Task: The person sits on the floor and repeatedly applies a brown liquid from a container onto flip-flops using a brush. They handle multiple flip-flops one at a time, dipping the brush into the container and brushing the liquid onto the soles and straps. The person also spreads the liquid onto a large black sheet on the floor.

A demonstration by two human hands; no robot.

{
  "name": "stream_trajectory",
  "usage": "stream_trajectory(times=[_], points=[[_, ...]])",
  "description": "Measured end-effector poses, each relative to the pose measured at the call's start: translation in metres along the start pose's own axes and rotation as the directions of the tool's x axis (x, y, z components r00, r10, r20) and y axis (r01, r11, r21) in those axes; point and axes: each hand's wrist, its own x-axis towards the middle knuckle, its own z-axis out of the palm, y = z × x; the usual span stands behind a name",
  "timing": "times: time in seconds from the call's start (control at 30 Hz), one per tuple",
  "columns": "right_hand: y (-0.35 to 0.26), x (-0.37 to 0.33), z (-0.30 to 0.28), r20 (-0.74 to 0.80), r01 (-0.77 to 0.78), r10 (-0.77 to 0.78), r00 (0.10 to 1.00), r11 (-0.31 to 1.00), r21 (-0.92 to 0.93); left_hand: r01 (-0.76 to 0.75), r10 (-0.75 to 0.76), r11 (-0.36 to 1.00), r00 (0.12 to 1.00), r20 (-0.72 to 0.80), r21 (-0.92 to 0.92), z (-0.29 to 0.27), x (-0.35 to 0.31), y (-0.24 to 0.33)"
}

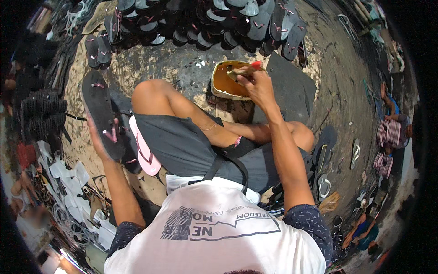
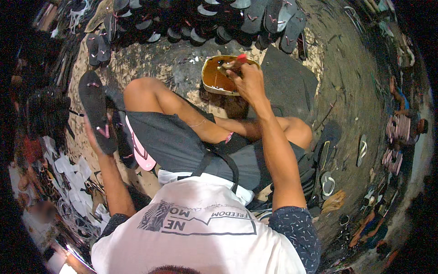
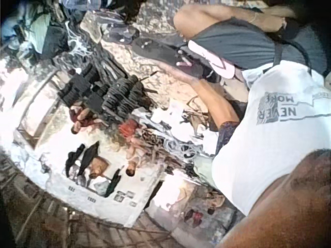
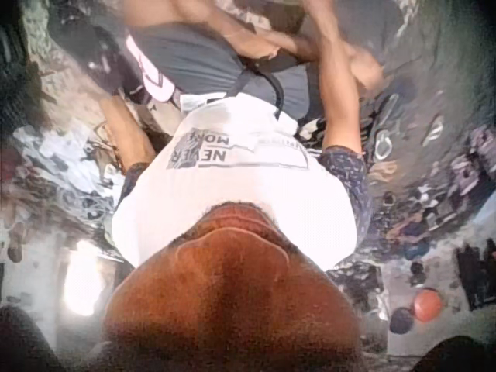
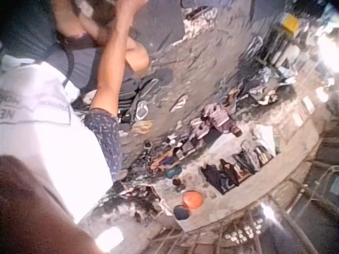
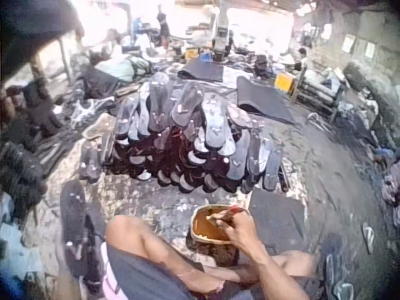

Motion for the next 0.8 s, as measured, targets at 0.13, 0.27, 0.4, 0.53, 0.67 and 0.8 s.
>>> stream_trajectory(times=[0.13, 0.27, 0.4, 0.53, 0.67, 0.8], points=[[0.005, 0.000, -0.023, -0.141, 0.069, -0.053, 0.989, 0.991, 0.112, -0.636, 0.256, 0.474, 0.761, 0.596, 0.609, 0.011, -0.017, -0.027], [0.007, -0.024, -0.080, -0.076, -0.090, 0.124, 0.989, 0.932, 0.352, -0.551, 0.213, 0.585, 0.813, 0.542, 0.596, 0.035, -0.034, -0.039], [0.061, -0.042, -0.148, -0.051, -0.007, -0.010, 0.999, 0.949, -0.317, -0.348, 0.156, 0.880, 0.855, 0.494, 0.324, 0.059, -0.032, -0.025], [-0.042, -0.010, -0.148, -0.301, -0.052, 0.390, 0.870, 0.679, 0.732, 0.464, -0.187, 0.858, 0.681, 0.708, -0.220, 0.117, -0.056, -0.017], [-0.128, 0.042, -0.070, -0.393, 0.316, 0.054, 0.918, 0.499, 0.807, 0.599, -0.374, 0.778, 0.685, 0.625, -0.191, 0.181, -0.106, -0.032], [-0.147, 0.009, -0.039, -0.474, 0.451, -0.165, 0.865, 0.668, 0.591, 0.682, -0.243, 0.681, 0.553, 0.797, -0.266, 0.191, -0.103, -0.024]])
